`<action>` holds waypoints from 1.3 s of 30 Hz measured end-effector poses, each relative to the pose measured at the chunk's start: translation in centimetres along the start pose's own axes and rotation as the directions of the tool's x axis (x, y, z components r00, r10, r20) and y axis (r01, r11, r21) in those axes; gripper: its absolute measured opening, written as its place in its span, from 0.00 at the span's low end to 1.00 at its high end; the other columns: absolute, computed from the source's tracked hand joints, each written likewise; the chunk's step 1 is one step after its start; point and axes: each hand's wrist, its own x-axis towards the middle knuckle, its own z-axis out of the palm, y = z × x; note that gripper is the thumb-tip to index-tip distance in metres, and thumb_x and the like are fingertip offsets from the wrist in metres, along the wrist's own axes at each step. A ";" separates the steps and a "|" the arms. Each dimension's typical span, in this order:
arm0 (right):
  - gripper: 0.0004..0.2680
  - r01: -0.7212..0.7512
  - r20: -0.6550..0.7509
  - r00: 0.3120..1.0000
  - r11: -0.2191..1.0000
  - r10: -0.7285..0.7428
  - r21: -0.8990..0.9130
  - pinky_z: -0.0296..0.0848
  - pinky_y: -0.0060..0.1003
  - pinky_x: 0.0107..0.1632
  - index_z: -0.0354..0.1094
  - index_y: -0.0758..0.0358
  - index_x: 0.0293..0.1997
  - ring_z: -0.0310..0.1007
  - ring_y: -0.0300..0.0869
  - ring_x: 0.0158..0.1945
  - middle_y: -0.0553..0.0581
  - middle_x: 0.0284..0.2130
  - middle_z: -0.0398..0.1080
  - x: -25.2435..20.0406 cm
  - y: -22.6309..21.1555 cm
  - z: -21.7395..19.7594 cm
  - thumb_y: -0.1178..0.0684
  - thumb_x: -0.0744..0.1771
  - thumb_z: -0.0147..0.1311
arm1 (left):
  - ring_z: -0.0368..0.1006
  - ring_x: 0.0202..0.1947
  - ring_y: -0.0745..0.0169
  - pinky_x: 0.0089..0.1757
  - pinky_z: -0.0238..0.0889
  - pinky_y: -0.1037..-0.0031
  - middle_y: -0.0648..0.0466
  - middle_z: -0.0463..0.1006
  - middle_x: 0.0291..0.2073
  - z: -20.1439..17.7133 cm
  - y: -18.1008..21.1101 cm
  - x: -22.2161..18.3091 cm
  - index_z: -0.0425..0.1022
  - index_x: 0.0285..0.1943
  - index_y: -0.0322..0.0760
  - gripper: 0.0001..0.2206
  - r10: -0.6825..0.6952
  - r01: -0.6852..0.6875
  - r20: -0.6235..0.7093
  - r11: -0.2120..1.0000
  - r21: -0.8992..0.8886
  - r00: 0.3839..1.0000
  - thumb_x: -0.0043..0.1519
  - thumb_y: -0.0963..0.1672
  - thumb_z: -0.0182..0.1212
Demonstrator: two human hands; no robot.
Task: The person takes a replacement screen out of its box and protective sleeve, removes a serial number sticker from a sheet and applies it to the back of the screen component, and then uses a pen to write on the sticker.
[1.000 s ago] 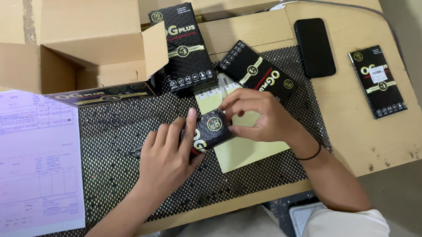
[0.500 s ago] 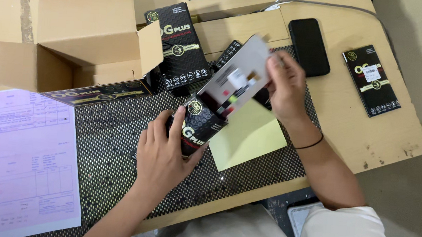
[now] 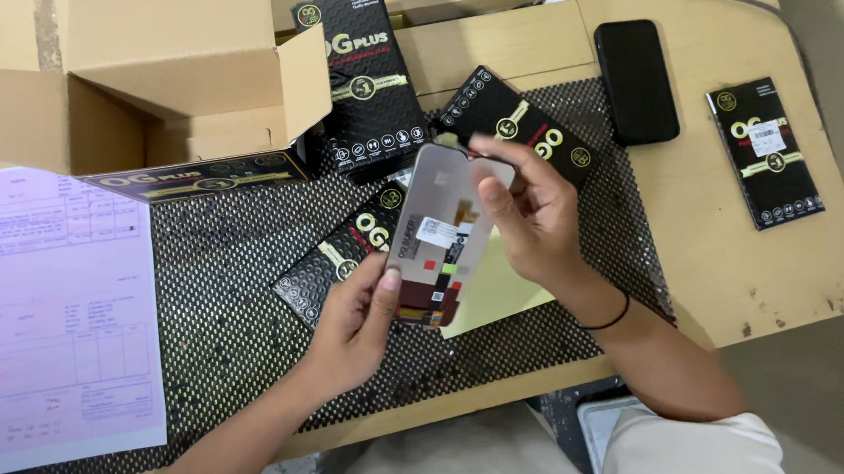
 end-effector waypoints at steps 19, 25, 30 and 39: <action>0.06 0.549 0.199 0.835 0.749 -0.513 -0.371 0.68 0.48 0.54 0.80 0.55 0.39 0.71 0.53 0.49 0.54 0.44 0.73 -1.3 1.2 1.4 0.53 0.62 0.72 | 0.83 0.28 0.43 0.33 0.77 0.54 0.38 0.84 0.31 -0.7 -2.4 -0.8 0.64 0.60 0.21 0.16 0.162 -0.143 -0.058 0.960 0.241 0.985 0.71 0.42 0.37; 0.02 0.670 0.270 0.735 0.601 -0.623 -0.437 0.74 0.48 0.50 0.80 0.57 0.35 0.79 0.54 0.48 0.54 0.43 0.77 -0.6 0.6 1.5 0.56 0.63 0.69 | 0.82 0.29 0.38 0.33 0.76 0.51 0.38 0.83 0.30 -0.5 -2.2 -0.8 0.61 0.61 0.20 0.16 0.194 -0.183 -0.013 0.942 0.282 0.981 0.70 0.41 0.40; 0.03 0.664 0.340 0.746 0.680 -0.573 -0.311 0.70 0.56 0.58 0.74 0.56 0.35 0.75 0.63 0.58 0.60 0.50 0.77 -0.8 0.3 1.3 0.53 0.66 0.63 | 0.83 0.31 0.43 0.34 0.79 0.52 0.34 0.82 0.33 -0.2 -1.1 -0.1 0.58 0.61 0.21 0.16 0.053 -0.054 -0.110 0.998 -0.013 0.993 0.71 0.42 0.32; 0.03 0.783 0.480 0.607 0.580 -0.634 -0.225 0.62 0.60 0.62 0.75 0.40 0.34 0.67 0.62 0.63 0.52 0.52 0.75 -2.0 0.0 1.2 0.43 0.66 0.62 | 0.76 0.26 0.66 0.29 0.76 0.73 0.50 0.73 0.28 -2.8 -8.5 -1.8 0.61 0.49 0.32 0.15 0.035 -0.071 -0.301 0.992 -0.108 0.953 0.72 0.47 0.30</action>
